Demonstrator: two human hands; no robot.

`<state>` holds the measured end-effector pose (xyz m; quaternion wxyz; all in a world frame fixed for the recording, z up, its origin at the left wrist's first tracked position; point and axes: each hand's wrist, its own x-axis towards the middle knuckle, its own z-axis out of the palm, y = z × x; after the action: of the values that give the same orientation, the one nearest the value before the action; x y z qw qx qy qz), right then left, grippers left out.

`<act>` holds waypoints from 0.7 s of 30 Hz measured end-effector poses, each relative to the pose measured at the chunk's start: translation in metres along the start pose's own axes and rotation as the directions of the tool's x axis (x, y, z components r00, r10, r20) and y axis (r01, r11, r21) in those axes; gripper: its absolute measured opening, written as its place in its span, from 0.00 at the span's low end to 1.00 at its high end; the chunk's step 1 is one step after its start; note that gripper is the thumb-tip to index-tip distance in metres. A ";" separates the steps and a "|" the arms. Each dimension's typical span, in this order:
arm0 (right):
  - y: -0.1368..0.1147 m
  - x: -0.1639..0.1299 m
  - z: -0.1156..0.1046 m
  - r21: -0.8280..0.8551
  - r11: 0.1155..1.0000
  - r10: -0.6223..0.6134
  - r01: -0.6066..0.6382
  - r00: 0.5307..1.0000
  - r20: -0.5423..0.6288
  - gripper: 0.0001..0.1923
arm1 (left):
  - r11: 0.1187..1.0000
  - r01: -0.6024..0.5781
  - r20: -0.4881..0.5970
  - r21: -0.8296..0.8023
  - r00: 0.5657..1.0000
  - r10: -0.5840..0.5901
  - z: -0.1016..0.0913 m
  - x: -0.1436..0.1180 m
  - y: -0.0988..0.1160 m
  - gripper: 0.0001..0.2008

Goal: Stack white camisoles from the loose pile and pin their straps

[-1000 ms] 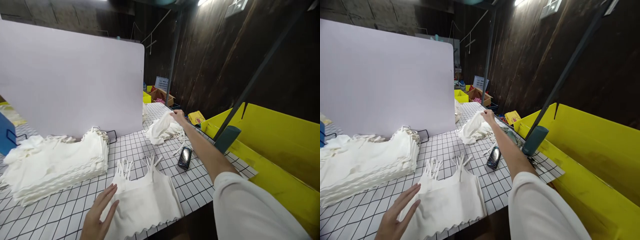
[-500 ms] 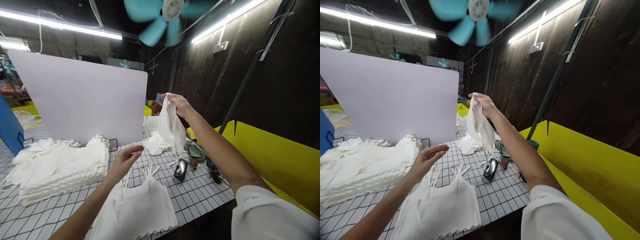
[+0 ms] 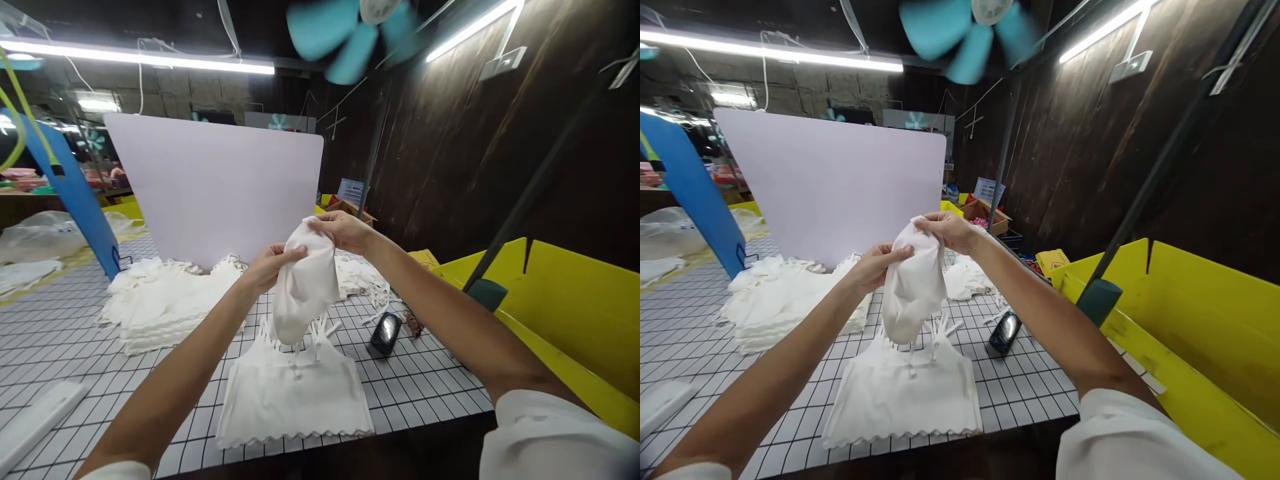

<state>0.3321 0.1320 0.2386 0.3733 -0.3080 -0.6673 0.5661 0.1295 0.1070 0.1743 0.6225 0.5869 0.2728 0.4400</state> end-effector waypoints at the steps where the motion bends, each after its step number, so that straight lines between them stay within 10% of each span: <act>1: 0.004 -0.002 -0.002 -0.003 1.000 0.018 -0.018 1.000 0.013 0.18 | 0.999 -0.006 -0.039 -0.047 0.999 0.004 -0.002 -0.004 0.001 0.20; 9: 0.024 -0.005 -0.012 0.125 0.990 0.070 -0.058 0.993 -0.092 0.12 | 0.998 0.001 -0.170 -0.068 0.985 -0.012 -0.014 -0.016 -0.003 0.16; 14: 0.028 -0.002 0.006 0.171 0.985 0.058 -0.021 0.975 -0.214 0.04 | 0.943 -0.264 -0.471 0.203 0.818 0.330 0.002 -0.022 -0.028 0.15; 21: 0.034 -0.003 0.038 0.055 0.987 -0.140 0.150 0.978 -0.157 0.11 | 0.995 -0.079 -0.261 -0.064 0.963 0.060 0.019 -0.014 -0.036 0.11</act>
<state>0.3012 0.1157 0.2014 0.4736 -0.2883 -0.6382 0.5341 0.1479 0.0885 0.1396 0.5870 0.5102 0.3146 0.5442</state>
